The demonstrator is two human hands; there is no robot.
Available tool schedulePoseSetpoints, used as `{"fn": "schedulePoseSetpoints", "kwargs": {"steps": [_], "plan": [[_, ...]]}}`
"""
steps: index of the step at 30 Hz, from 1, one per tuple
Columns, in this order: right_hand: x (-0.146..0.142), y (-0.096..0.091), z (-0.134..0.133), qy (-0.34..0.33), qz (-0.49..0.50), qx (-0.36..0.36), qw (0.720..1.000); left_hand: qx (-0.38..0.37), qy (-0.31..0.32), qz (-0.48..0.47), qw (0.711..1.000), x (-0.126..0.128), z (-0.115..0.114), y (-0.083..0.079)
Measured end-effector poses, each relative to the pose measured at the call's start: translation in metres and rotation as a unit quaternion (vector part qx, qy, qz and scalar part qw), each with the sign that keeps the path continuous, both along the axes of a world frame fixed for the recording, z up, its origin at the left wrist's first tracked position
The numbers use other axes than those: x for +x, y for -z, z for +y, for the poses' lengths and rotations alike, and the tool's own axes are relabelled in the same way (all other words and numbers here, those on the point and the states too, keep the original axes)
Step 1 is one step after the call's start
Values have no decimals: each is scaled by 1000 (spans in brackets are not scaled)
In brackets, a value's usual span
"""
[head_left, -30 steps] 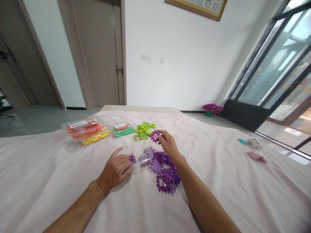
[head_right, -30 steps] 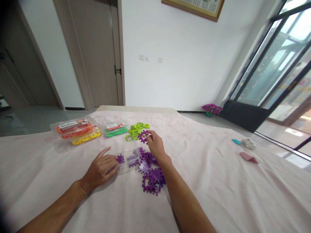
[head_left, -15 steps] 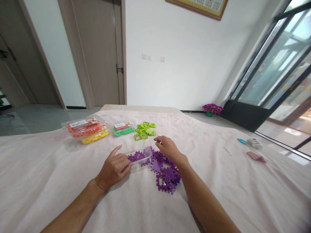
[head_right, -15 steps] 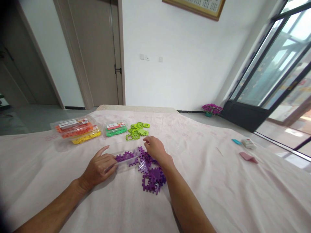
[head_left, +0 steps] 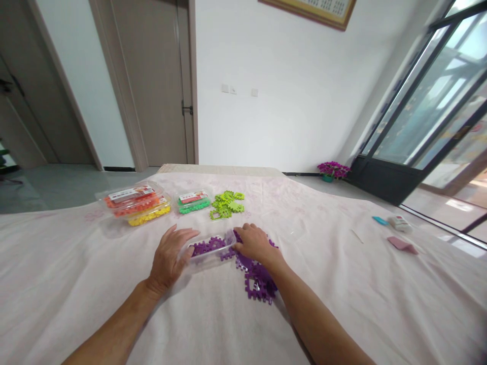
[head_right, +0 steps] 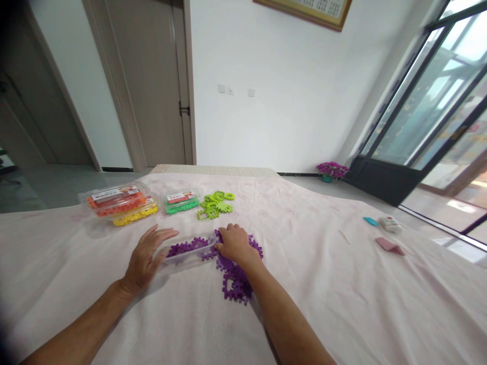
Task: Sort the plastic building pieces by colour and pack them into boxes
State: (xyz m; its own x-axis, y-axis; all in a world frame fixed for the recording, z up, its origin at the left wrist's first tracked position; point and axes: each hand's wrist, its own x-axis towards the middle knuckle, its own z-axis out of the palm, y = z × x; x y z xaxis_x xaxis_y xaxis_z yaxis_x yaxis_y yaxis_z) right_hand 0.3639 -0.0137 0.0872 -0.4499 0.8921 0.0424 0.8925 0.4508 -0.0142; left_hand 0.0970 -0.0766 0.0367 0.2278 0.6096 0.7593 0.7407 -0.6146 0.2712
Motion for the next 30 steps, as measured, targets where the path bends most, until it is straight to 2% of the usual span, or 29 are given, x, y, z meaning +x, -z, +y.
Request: {"fn": "schedulePoseSetpoints", "kwargs": {"steps": [3,6,20,30], "plan": [[0,4,5,-6,-19,9,1000,-30,-32,-116,992,-5,5,7],[2,8,11,1,-26,4,1000,-64,-38,-173,982,-6,9,11],[5,13,18,99,17,18,995,-100,-38,-192,976,-4,12,12],[13,14,22,117,91,15,989,-125,-25,-198,972,-5,14,16]]}}
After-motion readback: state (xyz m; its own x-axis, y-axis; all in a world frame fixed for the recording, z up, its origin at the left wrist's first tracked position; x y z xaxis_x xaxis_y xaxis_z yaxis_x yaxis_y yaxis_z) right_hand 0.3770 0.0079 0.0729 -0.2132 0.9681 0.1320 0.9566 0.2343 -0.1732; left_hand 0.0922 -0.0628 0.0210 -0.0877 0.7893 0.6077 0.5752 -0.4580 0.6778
